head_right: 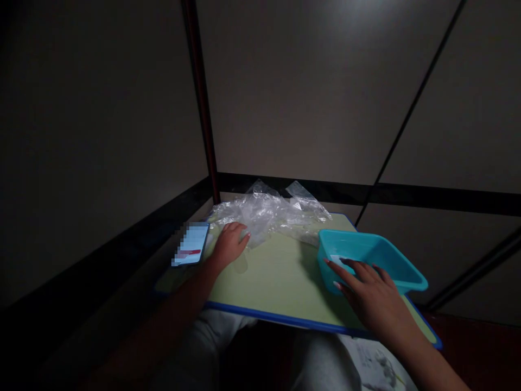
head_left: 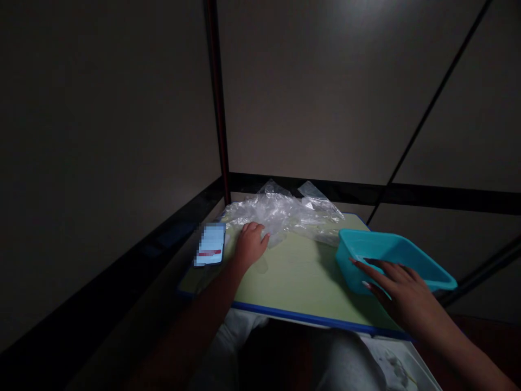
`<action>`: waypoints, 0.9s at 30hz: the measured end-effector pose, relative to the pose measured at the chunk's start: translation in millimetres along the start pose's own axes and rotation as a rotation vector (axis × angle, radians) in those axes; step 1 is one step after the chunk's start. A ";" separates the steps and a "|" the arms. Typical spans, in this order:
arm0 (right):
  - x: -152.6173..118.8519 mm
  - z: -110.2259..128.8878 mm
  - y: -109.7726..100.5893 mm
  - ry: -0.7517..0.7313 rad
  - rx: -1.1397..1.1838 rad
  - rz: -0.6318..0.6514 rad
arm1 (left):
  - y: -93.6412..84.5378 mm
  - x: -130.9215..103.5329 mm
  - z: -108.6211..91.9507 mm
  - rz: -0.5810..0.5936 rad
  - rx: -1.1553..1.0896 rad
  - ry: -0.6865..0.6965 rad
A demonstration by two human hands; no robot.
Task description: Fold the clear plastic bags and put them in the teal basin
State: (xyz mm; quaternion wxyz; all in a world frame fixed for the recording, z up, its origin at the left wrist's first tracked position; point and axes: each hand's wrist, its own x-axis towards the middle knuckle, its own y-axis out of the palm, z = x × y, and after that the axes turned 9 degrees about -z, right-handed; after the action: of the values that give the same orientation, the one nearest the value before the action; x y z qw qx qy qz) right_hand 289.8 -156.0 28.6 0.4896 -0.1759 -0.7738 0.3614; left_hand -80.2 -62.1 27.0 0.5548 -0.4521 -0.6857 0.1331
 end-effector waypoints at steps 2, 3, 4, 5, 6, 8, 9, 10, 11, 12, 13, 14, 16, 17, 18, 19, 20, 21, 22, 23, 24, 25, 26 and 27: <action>5.1 -5.9 7.3 0.018 -0.028 0.010 | 3.0 -3.5 3.7 -0.016 0.055 -0.052; 8.2 -8.4 10.2 0.024 -0.043 0.014 | 4.8 -6.2 3.1 -0.019 0.065 -0.059; 11.6 -10.0 12.2 0.028 -0.057 0.011 | 6.8 -9.0 1.3 -0.018 0.068 -0.056; 15.4 -10.4 13.3 0.030 -0.070 0.000 | 8.8 -11.6 -1.3 -0.010 0.068 -0.043; 19.7 -9.2 13.3 0.032 -0.079 -0.022 | 10.7 -13.8 -4.2 0.004 0.069 -0.028; 30.6 -1.0 9.9 0.042 -0.078 -0.088 | 14.6 -16.1 -10.2 0.049 0.077 0.005; 37.5 6.1 7.1 0.052 -0.063 -0.125 | 16.6 -15.9 -12.9 0.072 0.084 0.019; 45.5 15.0 4.1 0.057 -0.033 -0.155 | 18.9 -14.8 -15.5 0.092 0.093 0.028; 54.5 25.4 1.5 0.051 0.013 -0.182 | 21.5 -12.7 -18.0 0.108 0.103 0.029; 64.8 36.8 -0.1 0.035 0.069 -0.191 | 24.5 -9.9 -20.5 0.125 0.112 0.026; 76.0 48.8 -0.2 0.015 0.124 -0.195 | 27.8 -6.5 -23.1 0.142 0.118 0.019; 88.1 60.7 1.6 -0.006 0.177 -0.188 | 31.5 -2.8 -25.6 0.157 0.120 0.007; 113.0 82.3 12.5 -0.021 0.267 -0.156 | 39.2 4.0 -29.6 0.171 0.121 -0.024; 124.8 91.2 21.3 -0.008 0.309 -0.146 | 42.7 6.6 -30.5 0.164 0.124 -0.043; 135.3 98.6 32.1 0.015 0.349 -0.135 | 45.8 8.4 -30.3 0.153 0.131 -0.065; 144.0 104.5 44.0 0.041 0.379 -0.124 | 48.3 9.5 -28.9 0.140 0.141 -0.085; 150.6 108.8 56.4 0.084 0.396 -0.117 | 50.0 9.9 -26.3 0.132 0.149 -0.097; 154.9 112.0 68.5 0.135 0.406 -0.111 | 51.0 9.9 -22.8 0.130 0.155 -0.096; 157.0 114.0 79.6 0.173 0.421 -0.100 | 51.4 9.5 -18.8 0.133 0.158 -0.080; 157.1 115.2 89.1 0.204 0.444 -0.092 | 51.5 9.0 -14.6 0.142 0.157 -0.057; 155.7 115.6 96.9 0.222 0.469 -0.083 | 51.5 8.5 -10.8 0.153 0.155 -0.031; 153.2 115.4 102.8 0.232 0.493 -0.081 | 51.6 8.2 -7.8 0.164 0.153 -0.008; 150.1 114.8 107.0 0.238 0.516 -0.081 | 52.0 7.9 -5.6 0.173 0.148 0.008; 147.0 113.9 109.9 0.240 0.536 -0.083 | 52.7 7.9 -4.4 0.180 0.140 0.018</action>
State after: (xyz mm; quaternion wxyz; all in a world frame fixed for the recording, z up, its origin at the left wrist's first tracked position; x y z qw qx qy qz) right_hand 112.6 -33.6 11.3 0.6209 -0.0499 -0.5940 0.5091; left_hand -51.2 -28.2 -2.5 0.5768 -0.4731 -0.6263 0.2262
